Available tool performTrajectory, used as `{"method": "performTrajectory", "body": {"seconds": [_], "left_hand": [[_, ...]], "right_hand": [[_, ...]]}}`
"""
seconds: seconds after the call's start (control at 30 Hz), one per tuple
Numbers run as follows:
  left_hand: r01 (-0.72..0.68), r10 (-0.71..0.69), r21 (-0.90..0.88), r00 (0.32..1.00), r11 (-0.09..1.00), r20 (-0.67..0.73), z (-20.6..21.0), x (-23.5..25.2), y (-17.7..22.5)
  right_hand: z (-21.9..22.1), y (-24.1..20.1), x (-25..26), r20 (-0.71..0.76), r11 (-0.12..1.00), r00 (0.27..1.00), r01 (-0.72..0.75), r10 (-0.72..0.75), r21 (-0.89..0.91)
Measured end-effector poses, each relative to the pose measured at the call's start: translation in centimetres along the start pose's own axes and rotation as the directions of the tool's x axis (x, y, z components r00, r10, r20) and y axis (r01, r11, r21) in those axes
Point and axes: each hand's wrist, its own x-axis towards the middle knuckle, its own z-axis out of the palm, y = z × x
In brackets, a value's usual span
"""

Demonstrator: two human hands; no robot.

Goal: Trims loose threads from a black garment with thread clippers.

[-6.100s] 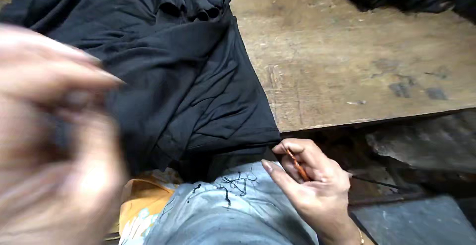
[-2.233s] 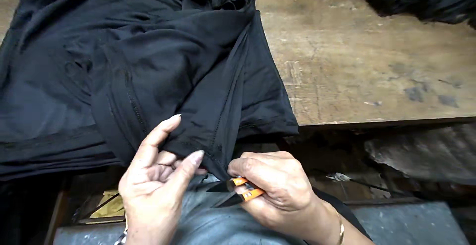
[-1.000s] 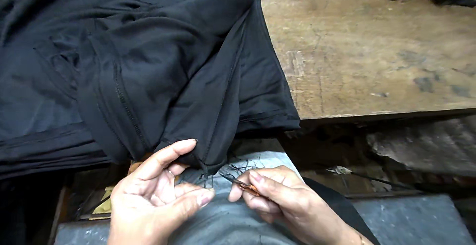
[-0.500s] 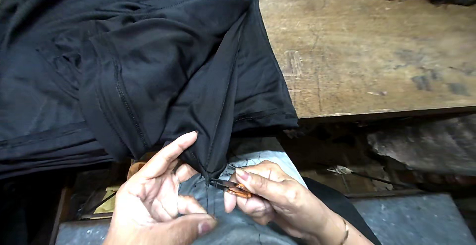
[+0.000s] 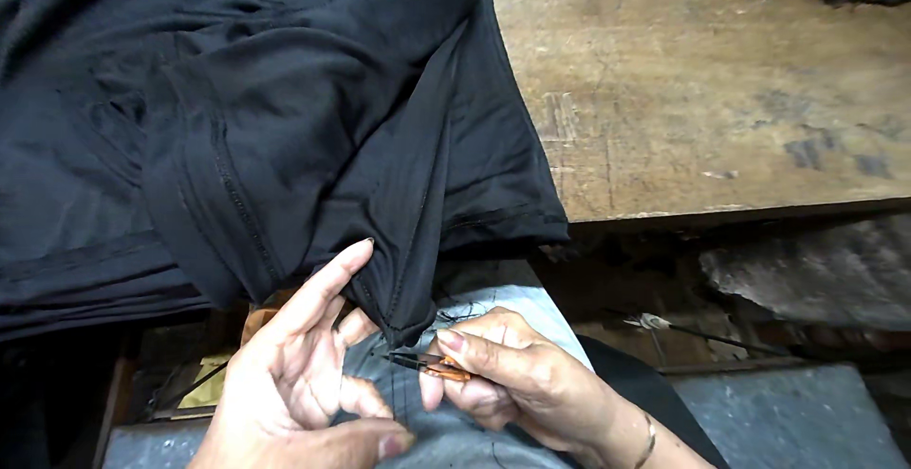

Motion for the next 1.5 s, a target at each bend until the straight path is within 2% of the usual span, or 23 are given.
{"method": "performTrajectory", "body": {"seconds": [0.23,0.37,0.5,0.57,0.67,0.8,0.9,1.0,1.1,1.2,1.27,1.3,1.33,1.37,1.43,1.47,1.5], "left_hand": [[0.009,-0.009,-0.003,1.0,1.0,0.024,-0.2,-0.2,0.0],[0.017,-0.017,0.015,1.0,1.0,-0.009,-0.3,-0.4,0.3],[-0.009,0.009,0.078,1.0,0.997,-0.006,-0.2,-0.5,0.7],[-0.029,0.03,0.123,1.0,0.992,-0.007,0.0,-0.5,0.6],[-0.046,0.05,0.163,0.999,0.986,-0.02,0.5,-0.6,0.7],[-0.044,0.057,0.18,0.996,0.983,-0.068,1.8,-0.7,0.7],[-0.04,0.069,0.147,0.978,0.988,-0.199,2.5,-0.5,0.4],[-0.065,0.119,0.17,0.935,0.983,-0.333,2.7,0.3,-0.2],[-0.101,0.176,0.195,0.89,0.976,-0.42,3.1,1.0,-0.9],[-0.13,0.202,0.188,0.873,0.974,-0.443,3.4,1.6,-0.8],[-0.143,0.211,0.179,0.865,0.973,-0.455,3.5,1.8,-0.5],[-0.149,0.215,0.175,0.863,0.973,-0.457,3.5,1.8,-0.3],[-0.152,0.217,0.174,0.862,0.973,-0.458,3.5,1.8,-0.1],[-0.153,0.219,0.177,0.858,0.972,-0.464,3.5,1.8,0.0],[-0.151,0.226,0.191,0.852,0.97,-0.472,3.5,1.7,0.1],[-0.147,0.23,0.207,0.852,0.967,-0.471,3.5,1.7,0.1],[-0.147,0.237,0.222,0.852,0.964,-0.466,3.5,1.7,0.1]], "right_hand": [[0.4,-0.2,0.4,-0.062,0.989,0.993,0.094,-0.101,-0.112],[-0.3,-0.2,-0.4,-0.167,0.982,0.969,0.171,-0.182,-0.079],[-0.9,-0.5,-1.1,-0.242,0.886,0.863,0.383,-0.445,-0.264],[-0.5,-0.8,-0.7,-0.286,0.804,0.785,0.405,-0.549,-0.435],[0.5,-1.3,0.5,-0.239,0.68,0.727,0.4,-0.644,-0.614],[2.0,-2.1,2.3,-0.171,0.625,0.715,0.437,-0.678,-0.647],[2.2,-2.4,2.6,-0.147,0.601,0.691,0.481,-0.708,-0.638],[1.9,-1.9,2.2,-0.085,0.519,0.657,0.503,-0.749,-0.691],[1.6,-1.4,1.9,-0.049,0.518,0.675,0.515,-0.736,-0.683],[1.1,-1.4,1.3,0.021,0.613,0.748,0.559,-0.663,-0.558],[0.7,-1.5,0.7,-0.024,0.686,0.793,0.51,-0.608,-0.519],[0.4,-1.5,0.4,-0.059,0.681,0.797,0.473,-0.601,-0.559],[0.0,-1.6,0.2,-0.077,0.619,0.775,0.435,-0.627,-0.654],[-0.4,-1.5,0.0,-0.07,0.503,0.735,0.387,-0.674,-0.773],[-0.9,-1.4,-0.3,0.032,0.215,0.67,0.283,-0.742,-0.935],[-1.0,-1.3,-0.4,0.077,0.131,0.647,0.267,-0.758,-0.955],[-1.0,-1.1,-0.4,0.095,0.111,0.639,0.274,-0.764,-0.955]]}}
